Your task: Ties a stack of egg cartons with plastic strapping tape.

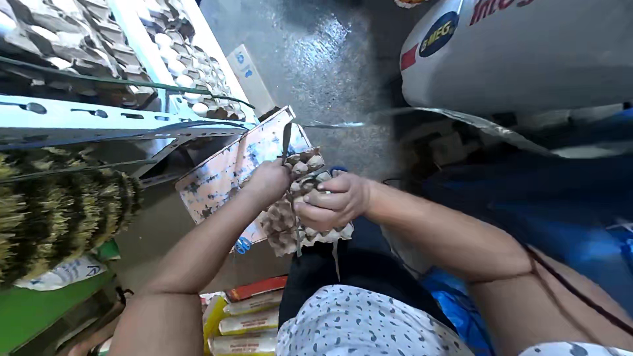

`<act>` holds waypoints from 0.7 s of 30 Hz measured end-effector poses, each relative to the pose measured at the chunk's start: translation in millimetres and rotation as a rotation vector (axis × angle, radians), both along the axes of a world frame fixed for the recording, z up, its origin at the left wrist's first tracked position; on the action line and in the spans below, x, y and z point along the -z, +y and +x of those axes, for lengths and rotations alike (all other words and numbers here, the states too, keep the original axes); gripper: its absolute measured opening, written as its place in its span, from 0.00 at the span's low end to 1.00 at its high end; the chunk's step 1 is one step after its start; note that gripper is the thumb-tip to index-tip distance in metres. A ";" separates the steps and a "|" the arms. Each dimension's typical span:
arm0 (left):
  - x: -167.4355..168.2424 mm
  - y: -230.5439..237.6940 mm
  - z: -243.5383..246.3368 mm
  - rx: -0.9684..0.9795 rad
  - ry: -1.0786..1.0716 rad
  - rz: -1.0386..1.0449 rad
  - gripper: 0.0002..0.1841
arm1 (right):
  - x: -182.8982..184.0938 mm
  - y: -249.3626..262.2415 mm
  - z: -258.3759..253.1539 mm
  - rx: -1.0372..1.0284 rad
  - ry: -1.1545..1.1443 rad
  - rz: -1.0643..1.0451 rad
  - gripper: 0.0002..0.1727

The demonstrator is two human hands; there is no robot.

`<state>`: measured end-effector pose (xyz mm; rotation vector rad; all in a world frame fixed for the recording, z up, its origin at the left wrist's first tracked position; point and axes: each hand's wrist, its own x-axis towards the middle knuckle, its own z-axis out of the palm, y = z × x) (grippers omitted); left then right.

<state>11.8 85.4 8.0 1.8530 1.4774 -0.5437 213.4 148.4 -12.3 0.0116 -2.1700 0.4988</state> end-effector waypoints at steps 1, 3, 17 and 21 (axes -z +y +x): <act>8.2 8.5 7.1 0.071 -0.012 -0.027 0.09 | 27.3 -11.5 20.4 -0.033 -0.136 -0.164 0.07; 27.3 23.9 29.3 0.138 -0.037 -0.095 0.11 | 79.3 -22.4 46.5 0.082 -0.554 -0.776 0.26; 13.2 -4.9 -11.4 -0.258 -0.123 -0.065 0.09 | 150.3 -43.8 37.9 0.226 -0.735 -1.774 0.67; 3.5 -23.3 -80.5 -0.355 0.130 -0.293 0.14 | 142.2 -39.5 34.5 0.256 -0.945 -1.495 0.61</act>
